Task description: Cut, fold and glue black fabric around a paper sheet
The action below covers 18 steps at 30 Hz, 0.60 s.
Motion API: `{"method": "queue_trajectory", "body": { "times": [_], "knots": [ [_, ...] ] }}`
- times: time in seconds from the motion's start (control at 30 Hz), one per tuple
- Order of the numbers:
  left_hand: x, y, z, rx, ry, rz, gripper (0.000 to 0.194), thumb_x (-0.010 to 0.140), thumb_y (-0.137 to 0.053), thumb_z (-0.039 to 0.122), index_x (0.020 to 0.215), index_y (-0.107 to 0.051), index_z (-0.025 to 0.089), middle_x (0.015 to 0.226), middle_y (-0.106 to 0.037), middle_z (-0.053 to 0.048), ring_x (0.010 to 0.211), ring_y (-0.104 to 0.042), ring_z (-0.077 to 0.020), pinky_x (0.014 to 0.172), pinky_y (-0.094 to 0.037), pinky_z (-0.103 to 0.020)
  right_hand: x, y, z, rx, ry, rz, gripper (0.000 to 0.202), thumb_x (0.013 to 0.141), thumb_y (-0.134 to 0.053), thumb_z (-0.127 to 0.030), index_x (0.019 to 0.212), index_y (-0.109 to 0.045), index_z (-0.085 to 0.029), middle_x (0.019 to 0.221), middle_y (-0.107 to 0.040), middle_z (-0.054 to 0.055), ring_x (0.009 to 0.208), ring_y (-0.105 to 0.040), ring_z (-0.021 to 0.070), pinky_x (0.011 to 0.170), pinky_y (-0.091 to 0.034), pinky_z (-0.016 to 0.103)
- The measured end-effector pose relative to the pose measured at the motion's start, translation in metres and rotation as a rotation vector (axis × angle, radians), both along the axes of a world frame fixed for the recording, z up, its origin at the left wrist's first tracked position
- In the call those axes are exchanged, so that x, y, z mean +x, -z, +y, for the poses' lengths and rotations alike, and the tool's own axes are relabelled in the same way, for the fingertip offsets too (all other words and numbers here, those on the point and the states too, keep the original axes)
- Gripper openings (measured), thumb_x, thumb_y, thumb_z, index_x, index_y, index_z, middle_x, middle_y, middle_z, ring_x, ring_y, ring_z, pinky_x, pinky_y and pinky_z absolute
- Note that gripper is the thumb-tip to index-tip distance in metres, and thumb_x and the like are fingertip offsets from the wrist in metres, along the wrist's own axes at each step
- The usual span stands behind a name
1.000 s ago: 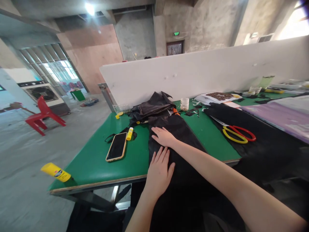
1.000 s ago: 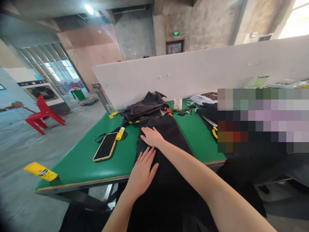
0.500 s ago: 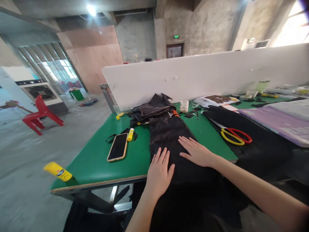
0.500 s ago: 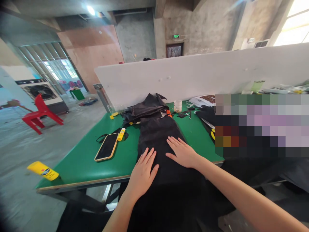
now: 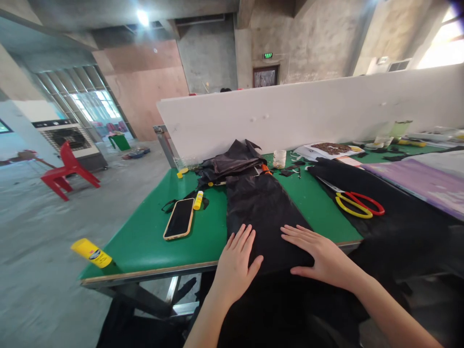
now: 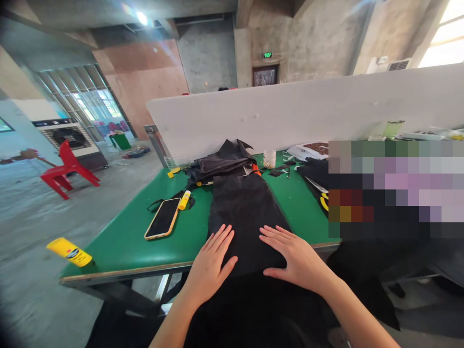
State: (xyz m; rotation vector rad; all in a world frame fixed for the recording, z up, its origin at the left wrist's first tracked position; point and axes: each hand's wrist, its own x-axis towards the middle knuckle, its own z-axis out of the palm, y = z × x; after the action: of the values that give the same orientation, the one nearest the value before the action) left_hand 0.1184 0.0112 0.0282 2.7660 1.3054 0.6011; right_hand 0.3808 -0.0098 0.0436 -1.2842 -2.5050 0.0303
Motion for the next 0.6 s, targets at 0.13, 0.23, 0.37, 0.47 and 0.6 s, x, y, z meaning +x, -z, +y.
{"method": "queue_trajectory", "body": {
  "times": [0.13,0.23,0.37,0.47,0.6],
  "knots": [
    [-0.012,0.0,-0.01,-0.005,0.013,0.044,0.054,0.093,-0.032,0.039,0.142,-0.017,0.022,0.149,-0.021,-0.003,0.137,-0.014,-0.0192,0.11,-0.026,-0.042,0.0,0.004,0.002,0.01,0.012,0.026,0.07,0.074,-0.06,-0.053,0.134,-0.039,-0.024,0.139,-0.04,0.003,0.126,-0.039,0.0225,0.108,-0.031,0.044],
    [-0.017,0.001,-0.015,-0.02,0.033,0.071,0.06,0.091,-0.037,0.042,0.143,-0.015,0.021,0.15,-0.017,-0.004,0.138,-0.011,-0.0218,0.11,-0.025,-0.044,0.0,0.005,0.004,0.014,0.006,0.012,0.07,0.075,-0.059,-0.053,0.135,-0.038,-0.024,0.139,-0.04,0.004,0.127,-0.038,0.0223,0.108,-0.03,0.044],
    [-0.023,0.002,-0.017,-0.058,0.044,0.064,0.064,0.088,-0.045,0.038,0.142,-0.016,0.023,0.15,-0.016,-0.003,0.138,-0.011,-0.023,0.11,-0.025,-0.045,0.0,0.002,0.001,0.003,0.005,-0.013,0.07,0.076,-0.058,-0.051,0.136,-0.036,-0.024,0.141,-0.037,0.003,0.128,-0.036,0.0226,0.108,-0.031,0.044],
    [-0.028,0.002,-0.016,-0.098,0.059,0.022,0.062,0.088,-0.046,0.033,0.142,-0.016,0.026,0.15,-0.019,-0.002,0.137,-0.015,-0.021,0.11,-0.026,-0.043,-0.001,0.002,-0.001,0.003,0.037,-0.025,0.069,0.077,-0.056,-0.052,0.137,-0.034,-0.026,0.142,-0.035,0.002,0.129,-0.034,0.0234,0.107,-0.032,0.045],
    [-0.033,0.002,-0.014,-0.15,0.049,-0.029,0.064,0.086,-0.051,0.031,0.141,-0.017,0.029,0.149,-0.022,-0.001,0.137,-0.018,-0.0189,0.11,-0.025,-0.042,-0.003,0.003,-0.001,0.018,0.061,0.001,0.067,0.077,-0.057,-0.052,0.136,-0.036,-0.026,0.14,-0.038,0.002,0.127,-0.037,0.0239,0.106,-0.034,0.046]
  ]
}}
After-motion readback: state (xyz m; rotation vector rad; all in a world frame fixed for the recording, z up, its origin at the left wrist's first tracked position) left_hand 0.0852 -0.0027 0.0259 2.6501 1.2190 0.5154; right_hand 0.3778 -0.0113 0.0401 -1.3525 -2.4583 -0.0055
